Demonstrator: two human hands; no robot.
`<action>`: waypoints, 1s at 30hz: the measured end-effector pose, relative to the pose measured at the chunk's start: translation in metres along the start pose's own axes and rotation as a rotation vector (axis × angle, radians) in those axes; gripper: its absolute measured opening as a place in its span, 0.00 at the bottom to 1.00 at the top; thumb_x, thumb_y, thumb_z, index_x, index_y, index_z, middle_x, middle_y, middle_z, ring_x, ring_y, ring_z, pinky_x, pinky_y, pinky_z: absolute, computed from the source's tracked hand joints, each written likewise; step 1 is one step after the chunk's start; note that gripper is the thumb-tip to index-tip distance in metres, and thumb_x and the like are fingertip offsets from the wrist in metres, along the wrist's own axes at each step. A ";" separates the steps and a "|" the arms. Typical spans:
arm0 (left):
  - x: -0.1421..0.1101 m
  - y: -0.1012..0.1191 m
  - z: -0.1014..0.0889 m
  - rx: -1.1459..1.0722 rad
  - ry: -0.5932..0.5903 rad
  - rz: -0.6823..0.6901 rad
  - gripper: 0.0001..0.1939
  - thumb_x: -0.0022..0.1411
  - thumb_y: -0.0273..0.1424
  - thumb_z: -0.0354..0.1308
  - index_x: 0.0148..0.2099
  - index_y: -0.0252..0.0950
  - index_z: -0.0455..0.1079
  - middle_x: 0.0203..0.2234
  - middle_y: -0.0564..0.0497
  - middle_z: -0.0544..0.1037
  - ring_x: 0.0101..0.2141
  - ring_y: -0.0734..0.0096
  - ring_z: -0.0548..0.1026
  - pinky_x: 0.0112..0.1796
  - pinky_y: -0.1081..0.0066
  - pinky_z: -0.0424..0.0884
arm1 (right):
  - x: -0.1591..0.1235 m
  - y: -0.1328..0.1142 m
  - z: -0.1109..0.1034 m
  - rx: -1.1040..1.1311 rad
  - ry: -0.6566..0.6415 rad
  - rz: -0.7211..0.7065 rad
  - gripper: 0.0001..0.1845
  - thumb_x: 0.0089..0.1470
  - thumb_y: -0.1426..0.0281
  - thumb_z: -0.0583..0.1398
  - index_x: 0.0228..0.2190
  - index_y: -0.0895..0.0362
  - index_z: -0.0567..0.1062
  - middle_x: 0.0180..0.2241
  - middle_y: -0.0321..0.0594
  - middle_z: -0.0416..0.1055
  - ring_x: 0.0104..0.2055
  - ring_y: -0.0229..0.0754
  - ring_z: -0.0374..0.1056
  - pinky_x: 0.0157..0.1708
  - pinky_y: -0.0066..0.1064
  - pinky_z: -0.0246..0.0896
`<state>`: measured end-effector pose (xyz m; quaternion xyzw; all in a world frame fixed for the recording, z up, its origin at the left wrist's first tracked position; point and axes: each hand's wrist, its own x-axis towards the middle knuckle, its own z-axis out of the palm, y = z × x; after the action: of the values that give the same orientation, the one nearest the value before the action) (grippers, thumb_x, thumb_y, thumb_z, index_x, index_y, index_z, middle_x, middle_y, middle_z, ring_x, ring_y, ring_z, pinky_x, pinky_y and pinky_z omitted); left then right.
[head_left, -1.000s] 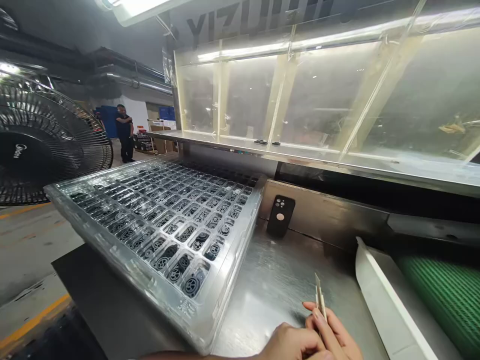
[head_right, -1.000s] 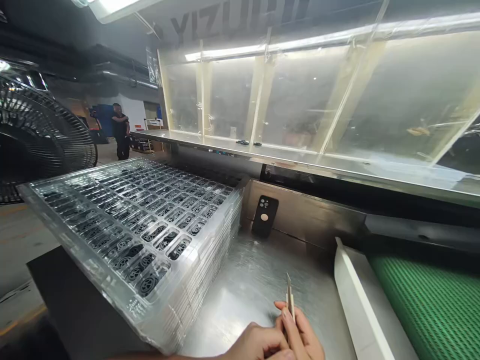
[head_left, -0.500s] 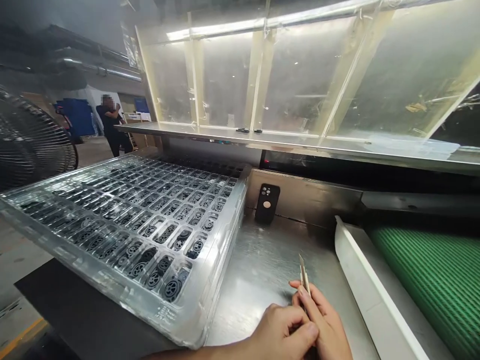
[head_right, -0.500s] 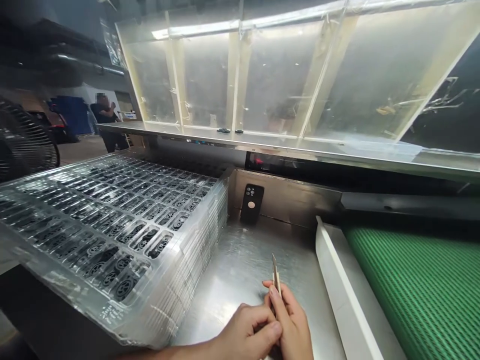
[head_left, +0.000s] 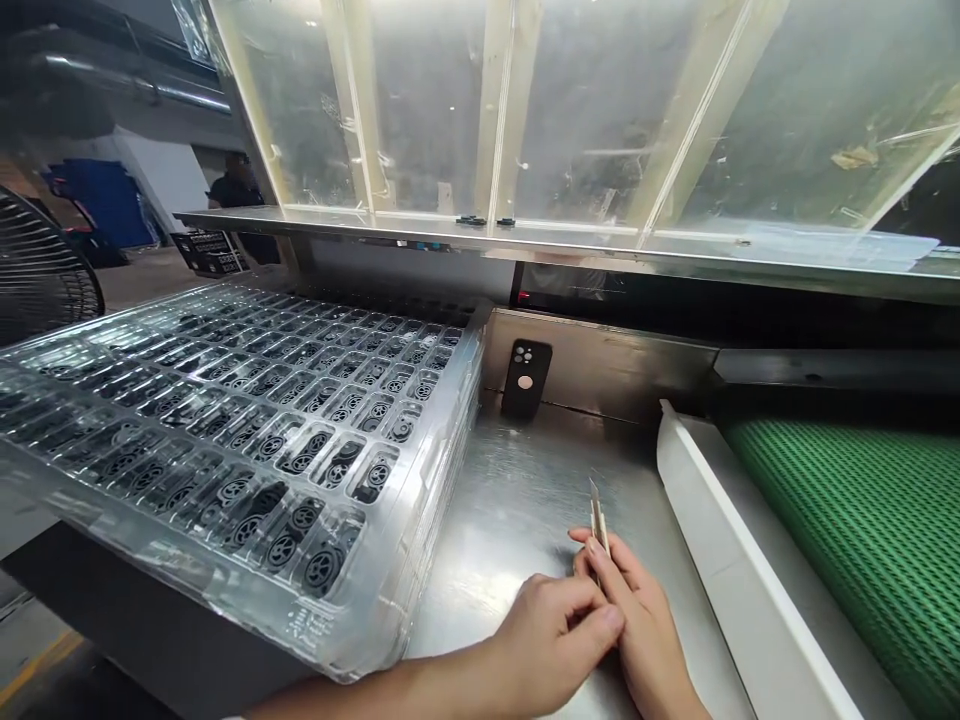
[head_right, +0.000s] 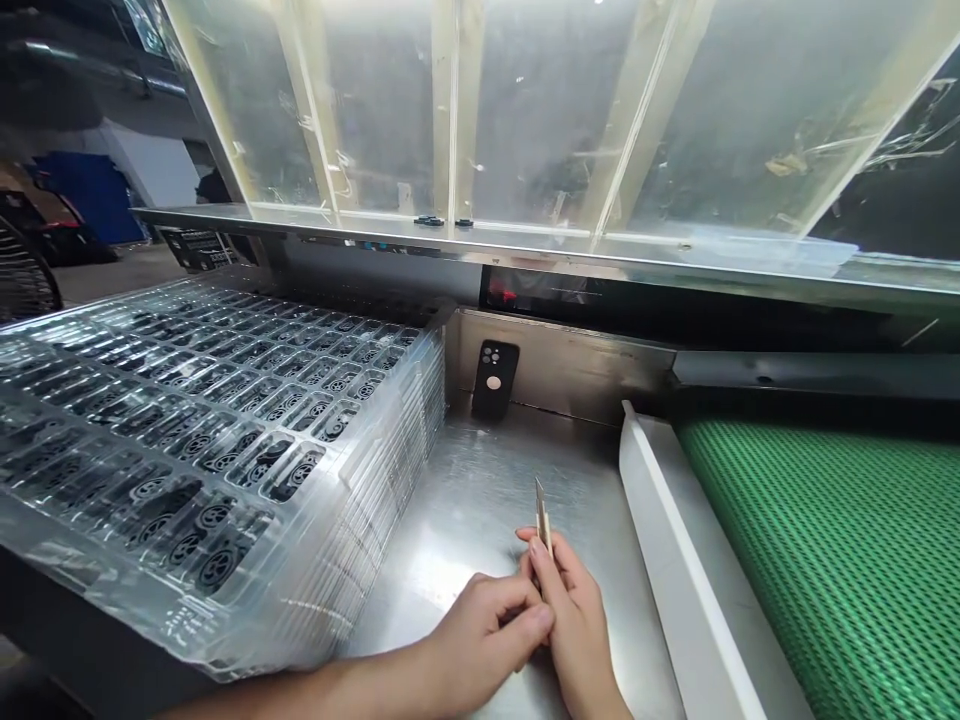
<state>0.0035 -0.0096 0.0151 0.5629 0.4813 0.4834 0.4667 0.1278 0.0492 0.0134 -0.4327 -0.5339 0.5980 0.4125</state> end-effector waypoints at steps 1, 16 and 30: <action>0.000 0.001 0.000 0.002 0.003 -0.002 0.14 0.67 0.36 0.56 0.30 0.34 0.68 0.21 0.57 0.63 0.24 0.76 0.60 0.27 0.72 0.53 | 0.000 -0.001 0.001 0.000 0.009 0.002 0.34 0.52 0.39 0.70 0.44 0.56 0.81 0.26 0.36 0.66 0.27 0.41 0.60 0.25 0.26 0.58; -0.002 0.009 -0.003 0.095 0.018 0.080 0.15 0.67 0.33 0.55 0.27 0.36 0.60 0.19 0.58 0.61 0.23 0.77 0.58 0.27 0.71 0.51 | 0.000 -0.003 0.005 0.012 0.059 -0.019 0.41 0.44 0.35 0.72 0.42 0.58 0.80 0.25 0.34 0.65 0.27 0.40 0.59 0.25 0.26 0.58; -0.004 0.007 -0.002 0.244 0.057 0.236 0.16 0.67 0.29 0.58 0.27 0.35 0.60 0.20 0.58 0.61 0.24 0.77 0.59 0.28 0.74 0.53 | 0.002 0.005 0.004 0.000 0.101 -0.117 0.39 0.45 0.37 0.72 0.41 0.58 0.79 0.26 0.34 0.65 0.27 0.39 0.60 0.24 0.25 0.58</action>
<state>0.0019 -0.0143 0.0222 0.6542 0.4800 0.4885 0.3210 0.1233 0.0492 0.0085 -0.4303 -0.5366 0.5504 0.4732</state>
